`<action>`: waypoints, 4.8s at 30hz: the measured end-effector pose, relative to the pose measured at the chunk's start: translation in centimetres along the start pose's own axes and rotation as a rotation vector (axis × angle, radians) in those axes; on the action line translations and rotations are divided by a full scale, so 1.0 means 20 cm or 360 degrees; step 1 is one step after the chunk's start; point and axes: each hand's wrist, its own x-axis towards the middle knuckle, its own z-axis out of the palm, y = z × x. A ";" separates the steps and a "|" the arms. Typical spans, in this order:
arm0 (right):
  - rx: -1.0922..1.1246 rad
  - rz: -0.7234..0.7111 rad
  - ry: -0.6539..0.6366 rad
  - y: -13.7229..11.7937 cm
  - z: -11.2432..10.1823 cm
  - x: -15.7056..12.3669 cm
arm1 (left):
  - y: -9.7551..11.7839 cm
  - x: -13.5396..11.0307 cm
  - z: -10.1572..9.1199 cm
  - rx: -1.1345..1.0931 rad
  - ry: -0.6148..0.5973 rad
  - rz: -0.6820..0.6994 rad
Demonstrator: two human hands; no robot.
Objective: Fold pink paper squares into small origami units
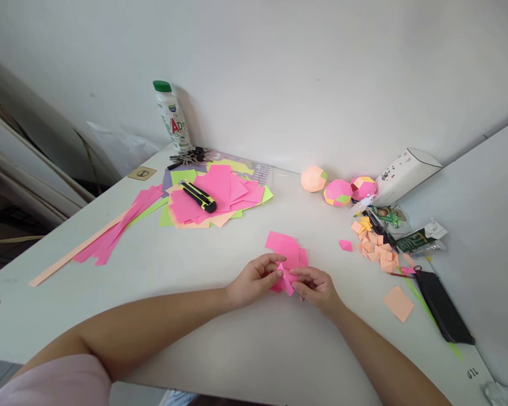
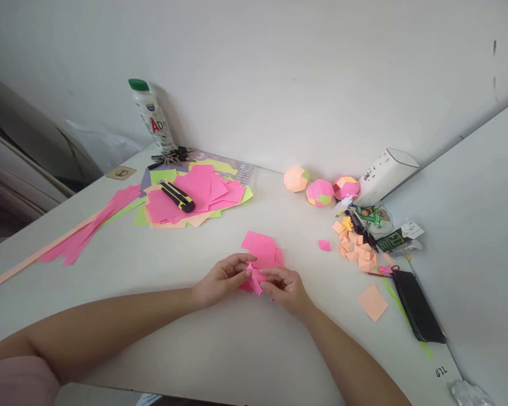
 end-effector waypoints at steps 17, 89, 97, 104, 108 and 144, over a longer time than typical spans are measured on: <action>0.0088 -0.0019 0.0008 0.00 0.00 0.00 | -0.01 -0.01 -0.02 0.0122 -0.0109 0.0048; -0.0807 -0.0687 0.0137 -0.01 0.07 -0.02 | -0.04 0.00 -0.01 0.0228 -0.0013 0.0099; -0.0831 -0.0734 0.0135 -0.02 0.07 -0.01 | -0.05 0.01 -0.03 0.0657 0.0041 0.0410; -0.0806 -0.0649 0.0152 -0.02 0.07 -0.01 | -0.03 0.00 -0.01 0.0403 -0.0049 0.0222; -0.0757 -0.0547 0.0145 -0.02 0.06 -0.01 | -0.03 0.00 -0.01 0.0279 -0.0083 0.0208; -0.0434 -0.0329 -0.0164 -0.06 0.05 -0.02 | -0.03 -0.02 -0.01 0.0580 -0.0125 0.0107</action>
